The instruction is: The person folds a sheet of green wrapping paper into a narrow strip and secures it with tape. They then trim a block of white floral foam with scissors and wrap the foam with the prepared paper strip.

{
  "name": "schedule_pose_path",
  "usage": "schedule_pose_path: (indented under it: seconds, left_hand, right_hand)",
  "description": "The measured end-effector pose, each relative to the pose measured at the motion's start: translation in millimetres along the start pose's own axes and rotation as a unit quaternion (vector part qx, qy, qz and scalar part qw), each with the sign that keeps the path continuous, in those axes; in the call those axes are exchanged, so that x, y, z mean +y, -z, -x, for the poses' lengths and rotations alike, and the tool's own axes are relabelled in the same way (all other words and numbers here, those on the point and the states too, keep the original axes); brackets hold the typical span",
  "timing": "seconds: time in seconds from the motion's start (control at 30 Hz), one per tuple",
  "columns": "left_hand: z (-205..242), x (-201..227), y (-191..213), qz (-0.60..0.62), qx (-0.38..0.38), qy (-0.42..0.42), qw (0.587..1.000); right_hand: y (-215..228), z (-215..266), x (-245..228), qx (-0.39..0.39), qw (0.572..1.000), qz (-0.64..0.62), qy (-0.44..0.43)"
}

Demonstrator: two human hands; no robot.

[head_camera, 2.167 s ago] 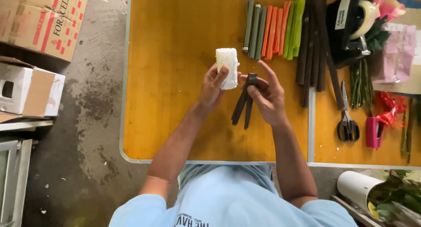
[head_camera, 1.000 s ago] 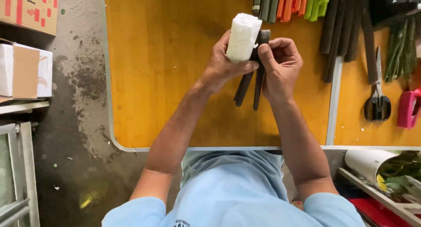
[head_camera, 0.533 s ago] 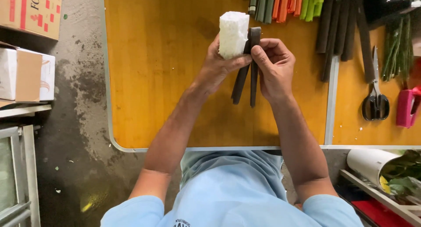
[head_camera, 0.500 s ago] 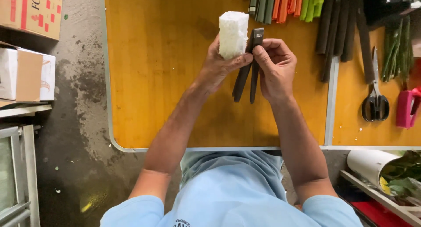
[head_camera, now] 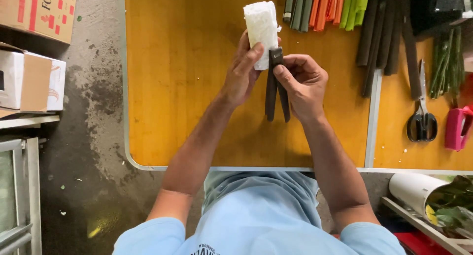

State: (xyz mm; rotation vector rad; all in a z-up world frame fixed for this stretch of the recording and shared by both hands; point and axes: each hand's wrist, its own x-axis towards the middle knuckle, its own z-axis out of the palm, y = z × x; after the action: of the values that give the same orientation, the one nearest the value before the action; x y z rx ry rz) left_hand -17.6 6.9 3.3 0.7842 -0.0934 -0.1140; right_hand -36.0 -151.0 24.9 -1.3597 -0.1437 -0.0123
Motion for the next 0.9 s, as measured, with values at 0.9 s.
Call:
schedule_pose_path:
  seconds: [0.9]
  left_hand:
    - [2, 11, -8, -0.189, 0.036, -0.018, 0.981]
  right_hand:
    - [-1, 4, 6, -0.049, 0.999, -0.003, 0.006]
